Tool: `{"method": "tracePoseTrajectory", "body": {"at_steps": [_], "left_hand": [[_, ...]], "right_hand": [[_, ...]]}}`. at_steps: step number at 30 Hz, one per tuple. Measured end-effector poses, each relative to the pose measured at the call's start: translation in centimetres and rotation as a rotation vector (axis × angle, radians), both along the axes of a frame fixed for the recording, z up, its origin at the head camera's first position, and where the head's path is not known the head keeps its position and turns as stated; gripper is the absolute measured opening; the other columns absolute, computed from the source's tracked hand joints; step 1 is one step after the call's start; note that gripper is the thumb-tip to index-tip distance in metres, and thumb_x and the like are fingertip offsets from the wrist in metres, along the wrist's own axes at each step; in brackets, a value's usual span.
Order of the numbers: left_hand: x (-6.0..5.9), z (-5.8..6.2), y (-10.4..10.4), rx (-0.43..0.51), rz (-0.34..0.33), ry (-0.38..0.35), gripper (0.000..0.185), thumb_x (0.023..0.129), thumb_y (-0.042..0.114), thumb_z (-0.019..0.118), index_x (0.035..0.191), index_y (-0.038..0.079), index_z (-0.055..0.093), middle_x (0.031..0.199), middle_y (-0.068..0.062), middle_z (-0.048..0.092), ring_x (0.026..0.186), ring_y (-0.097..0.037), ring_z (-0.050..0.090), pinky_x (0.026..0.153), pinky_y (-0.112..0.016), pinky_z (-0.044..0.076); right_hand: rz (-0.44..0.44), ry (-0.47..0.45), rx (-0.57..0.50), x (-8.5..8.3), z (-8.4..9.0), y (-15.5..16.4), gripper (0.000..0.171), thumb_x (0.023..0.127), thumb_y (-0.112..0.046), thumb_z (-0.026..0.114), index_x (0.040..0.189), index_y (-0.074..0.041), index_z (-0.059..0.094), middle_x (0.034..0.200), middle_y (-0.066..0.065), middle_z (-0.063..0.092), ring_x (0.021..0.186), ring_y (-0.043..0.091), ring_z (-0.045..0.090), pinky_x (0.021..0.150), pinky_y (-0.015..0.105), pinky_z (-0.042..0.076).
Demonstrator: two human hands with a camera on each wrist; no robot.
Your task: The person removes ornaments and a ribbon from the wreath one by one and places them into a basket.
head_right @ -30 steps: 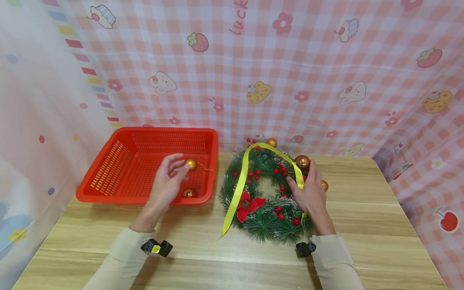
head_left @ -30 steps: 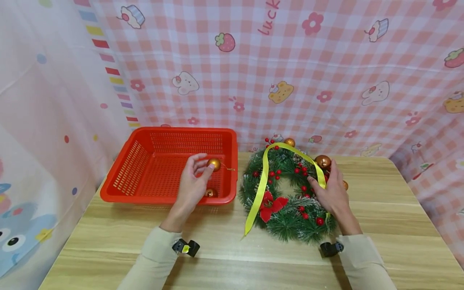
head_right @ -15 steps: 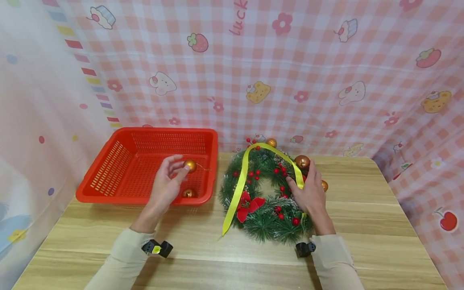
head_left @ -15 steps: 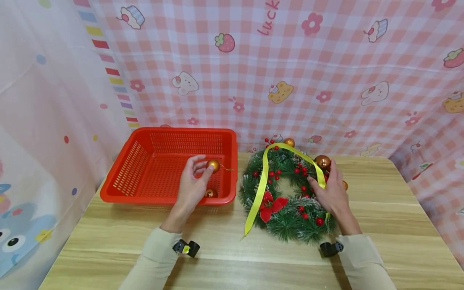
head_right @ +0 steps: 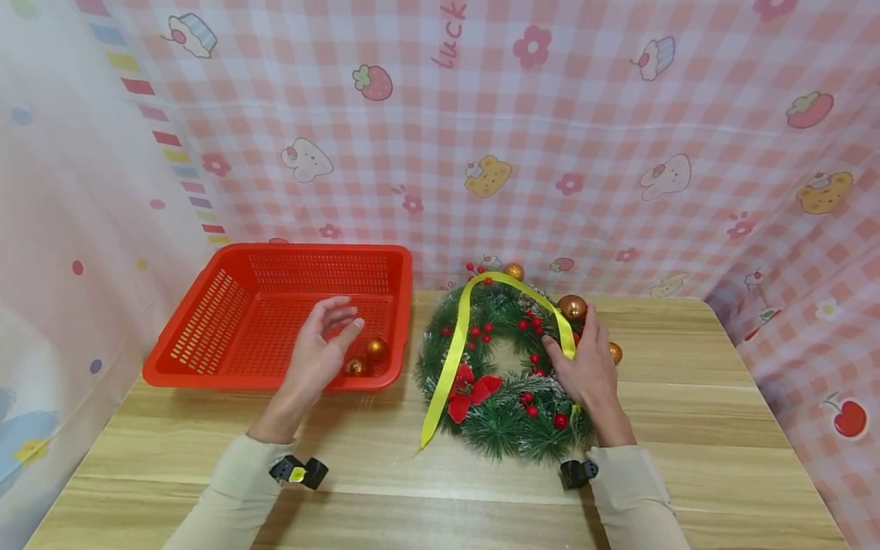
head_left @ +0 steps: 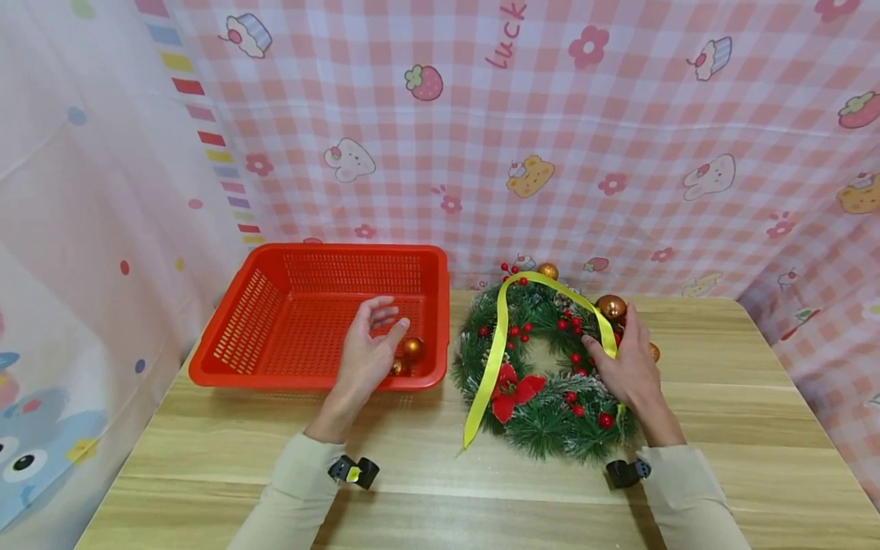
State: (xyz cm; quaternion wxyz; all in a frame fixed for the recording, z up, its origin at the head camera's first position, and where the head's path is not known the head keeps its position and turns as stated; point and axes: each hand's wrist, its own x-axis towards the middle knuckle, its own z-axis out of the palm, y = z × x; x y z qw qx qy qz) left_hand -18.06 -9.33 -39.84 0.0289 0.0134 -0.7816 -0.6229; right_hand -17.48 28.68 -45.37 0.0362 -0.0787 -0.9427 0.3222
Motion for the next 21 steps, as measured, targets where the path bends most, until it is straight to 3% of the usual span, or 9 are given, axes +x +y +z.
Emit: {"method": "tracePoseTrajectory", "body": {"at_steps": [4,9,15,21], "left_hand": [[0.0,0.0,0.2,-0.085,-0.030,0.035,0.040,0.097,0.017,0.064,0.134,0.013,0.051,0.130,-0.008,0.058,0.124,-0.029,0.053,0.100,-0.043,0.047],[0.3,0.0,1.1,-0.249,-0.114,0.124,0.043,0.097,0.019,0.064,0.138,0.013,0.051,0.133,-0.009,0.058,0.122,-0.030,0.054,0.098,-0.045,0.047],[1.1,-0.4,2.8,-0.509,-0.187,0.166,0.057,0.098,0.033,0.061,0.149,0.015,0.043,0.146,-0.010,0.050,0.132,-0.031,0.049,0.105,-0.053,0.042],[1.5,-1.1,3.7,-0.808,-0.241,0.181,0.069,0.097,0.055,0.052,0.155,0.021,0.035,0.150,-0.012,0.047,0.131,-0.034,0.051,0.095,-0.056,0.049]], "right_hand": [[-0.003,-0.003,0.001,0.0,0.0,0.0,0.099,0.097,-0.059,0.048,0.158,-0.010,-0.013,0.159,0.034,0.005,0.133,0.061,0.027,0.096,0.076,0.031],[-0.003,-0.008,-0.003,0.0,0.1,0.0,0.099,0.097,-0.060,0.048,0.158,-0.010,-0.013,0.159,0.033,0.004,0.133,0.061,0.027,0.097,0.076,0.031],[-0.001,-0.013,-0.004,0.0,0.1,0.0,0.099,0.097,-0.059,0.047,0.158,-0.010,-0.013,0.159,0.033,0.004,0.134,0.061,0.026,0.098,0.075,0.030],[-0.007,-0.018,-0.005,0.1,0.1,-0.1,0.099,0.097,-0.059,0.047,0.158,-0.010,-0.014,0.159,0.033,0.004,0.135,0.060,0.025,0.100,0.075,0.029]]}}
